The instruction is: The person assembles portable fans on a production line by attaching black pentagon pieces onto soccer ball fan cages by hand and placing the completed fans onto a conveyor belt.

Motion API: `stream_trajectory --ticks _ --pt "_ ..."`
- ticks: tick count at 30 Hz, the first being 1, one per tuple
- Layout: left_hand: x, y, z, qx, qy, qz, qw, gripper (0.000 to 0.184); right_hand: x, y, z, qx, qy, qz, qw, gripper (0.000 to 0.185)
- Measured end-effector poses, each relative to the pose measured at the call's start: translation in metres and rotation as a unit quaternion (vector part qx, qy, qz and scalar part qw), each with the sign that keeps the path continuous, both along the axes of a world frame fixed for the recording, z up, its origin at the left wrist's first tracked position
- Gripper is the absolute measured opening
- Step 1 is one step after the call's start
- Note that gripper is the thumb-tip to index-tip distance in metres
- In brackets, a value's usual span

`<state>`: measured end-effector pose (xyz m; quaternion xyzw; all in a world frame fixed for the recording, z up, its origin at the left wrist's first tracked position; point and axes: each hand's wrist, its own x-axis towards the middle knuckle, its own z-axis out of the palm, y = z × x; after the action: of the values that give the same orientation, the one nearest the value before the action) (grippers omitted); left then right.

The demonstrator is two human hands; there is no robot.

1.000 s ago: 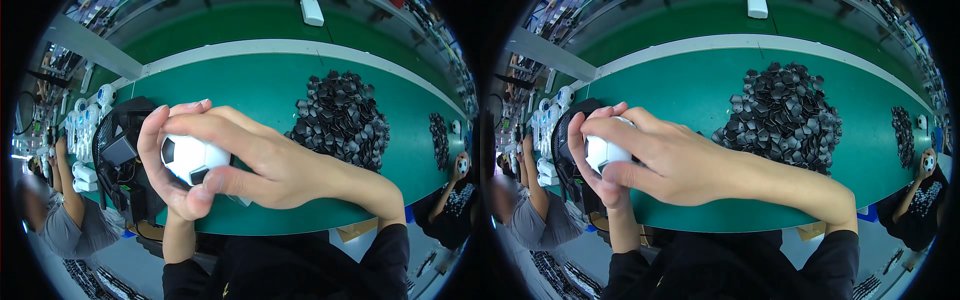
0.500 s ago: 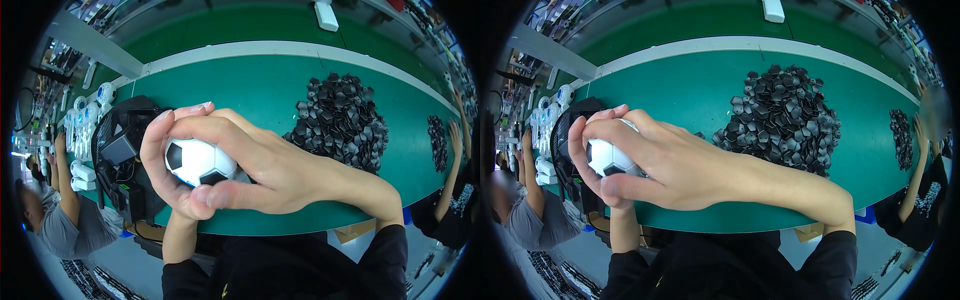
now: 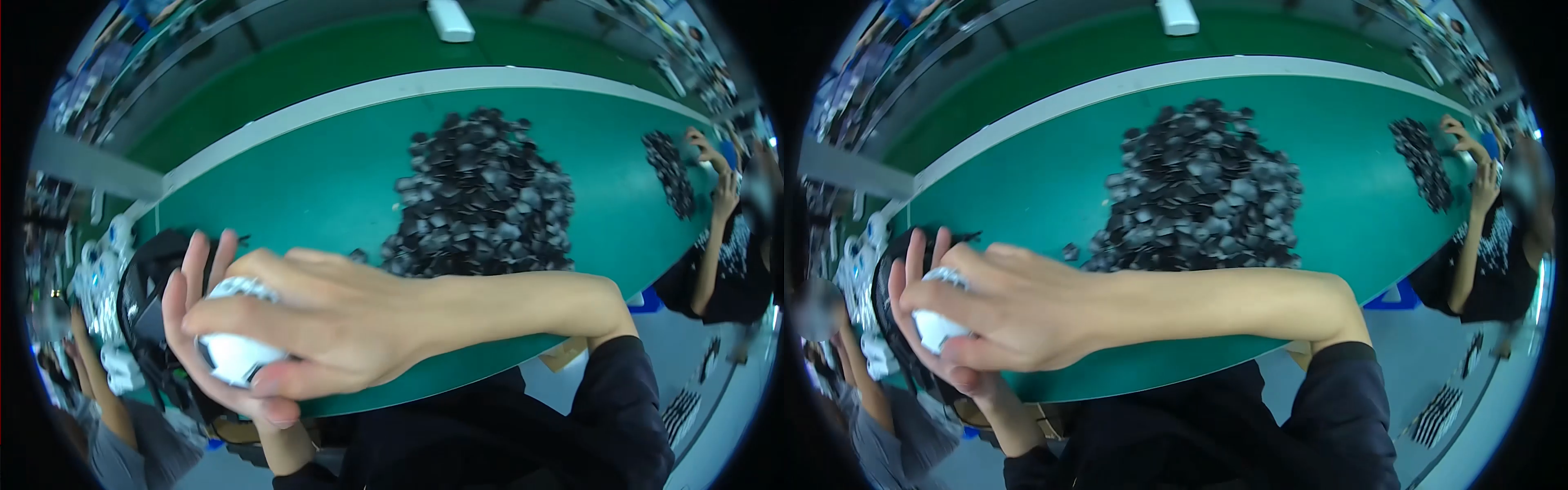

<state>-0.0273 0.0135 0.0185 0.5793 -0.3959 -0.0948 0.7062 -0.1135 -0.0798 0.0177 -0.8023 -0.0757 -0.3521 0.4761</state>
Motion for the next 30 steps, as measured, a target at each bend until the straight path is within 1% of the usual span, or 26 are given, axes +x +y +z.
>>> stream_trajectory --ticks 1,2,3,4,5,6,8,9,11,12,13,14,15,17,18,19,20,21,22,23,24,26,28,29,30 --pt "0.000 0.006 0.001 0.029 -0.045 -0.025 0.998 0.104 -0.001 0.000 0.000 -0.001 -0.010 0.000 1.000 0.055" --pt "-0.004 0.009 0.004 0.051 -0.052 -0.018 0.997 0.098 0.001 0.002 -0.002 -0.007 -0.033 -0.005 0.999 0.055" --pt "-0.003 0.013 0.005 0.038 -0.091 -0.038 0.994 0.087 0.002 0.003 -0.002 -0.012 -0.058 -0.006 0.998 0.055" --pt "0.001 0.014 0.005 0.025 -0.132 -0.054 0.989 0.076 -0.001 0.005 -0.001 0.002 -0.043 0.008 0.999 0.055" --pt "0.003 0.009 -0.005 -0.054 -0.112 -0.062 0.990 0.069 0.000 0.006 -0.002 0.000 -0.042 0.004 0.999 0.055" --pt "0.003 0.012 -0.006 -0.055 -0.111 -0.063 0.990 0.069 0.002 0.007 -0.002 -0.001 -0.057 0.006 0.998 0.056" --pt "0.002 0.023 -0.007 0.005 -0.098 -0.004 0.995 0.092 0.004 0.008 -0.004 0.002 -0.073 0.012 0.997 0.056" --pt "0.002 0.019 -0.006 0.008 -0.099 -0.001 0.995 0.092 0.002 0.007 -0.002 0.000 -0.059 0.031 0.998 0.056" --pt "-0.003 0.007 -0.004 -0.101 -0.176 -0.005 0.979 0.053 0.003 0.010 -0.001 0.002 -0.044 0.053 0.998 0.057" --pt "-0.007 0.012 -0.006 -0.100 -0.176 -0.001 0.979 0.053 0.003 0.012 0.000 0.002 -0.066 0.039 0.997 0.049" --pt "-0.011 0.021 -0.008 -0.057 -0.081 0.051 0.994 0.076 0.004 0.014 0.001 0.004 -0.087 0.026 0.996 0.041" --pt "-0.014 0.026 -0.010 -0.015 0.015 0.103 0.994 0.100 0.004 0.014 0.001 0.005 -0.087 0.030 0.996 0.041" --pt "-0.011 0.027 -0.010 -0.014 0.015 0.107 0.994 0.100 0.002 0.014 0.002 0.008 -0.070 0.039 0.997 0.040" --pt "-0.001 0.025 -0.010 -0.016 -0.038 0.032 0.999 0.091 -0.002 0.008 0.007 0.010 -0.052 0.055 0.997 0.039" --pt "0.001 0.023 -0.005 -0.009 -0.072 -0.013 0.997 0.087 -0.003 0.001 0.012 0.023 0.026 0.090 0.995 0.038" --pt "0.004 0.017 -0.003 0.004 -0.052 -0.003 0.999 0.091 -0.004 -0.006 0.017 0.039 0.103 0.125 0.986 0.037" --pt "0.009 0.011 -0.002 0.020 -0.034 0.008 0.999 0.094 -0.004 -0.014 0.018 0.054 0.104 0.112 0.987 0.036" --pt "0.023 0.012 -0.009 0.017 -0.005 -0.023 1.000 0.091 -0.001 -0.024 0.017 0.039 0.101 0.067 0.992 0.035" --pt "0.030 0.008 -0.008 0.026 0.022 -0.025 0.999 0.080 0.001 -0.036 0.015 0.022 0.097 0.022 0.995 0.035" --pt "0.035 0.007 -0.007 0.020 0.081 -0.076 0.994 0.066 -0.005 -0.048 0.013 -0.073 0.163 -0.106 0.978 0.031" --pt "0.038 0.006 -0.008 0.020 0.132 -0.086 0.987 0.061 -0.010 -0.060 0.009 -0.200 0.217 -0.155 0.943 0.021" --pt "0.042 0.003 -0.010 0.023 0.232 -0.099 0.967 0.048 -0.018 -0.066 0.003 -0.198 0.402 -0.080 0.891 0.016" --pt "0.043 -0.004 -0.009 0.037 0.318 -0.107 0.941 0.043 -0.021 -0.062 -0.019 -0.257 0.378 -0.066 0.887 0.015" --pt "0.043 -0.007 -0.008 0.049 0.325 -0.111 0.938 0.040 -0.022 -0.060 -0.032 -0.303 0.298 -0.101 0.899 0.016" --pt "0.045 -0.010 -0.009 0.054 0.325 -0.129 0.935 0.040 -0.020 -0.058 -0.030 -0.301 0.292 -0.096 0.903 0.016"
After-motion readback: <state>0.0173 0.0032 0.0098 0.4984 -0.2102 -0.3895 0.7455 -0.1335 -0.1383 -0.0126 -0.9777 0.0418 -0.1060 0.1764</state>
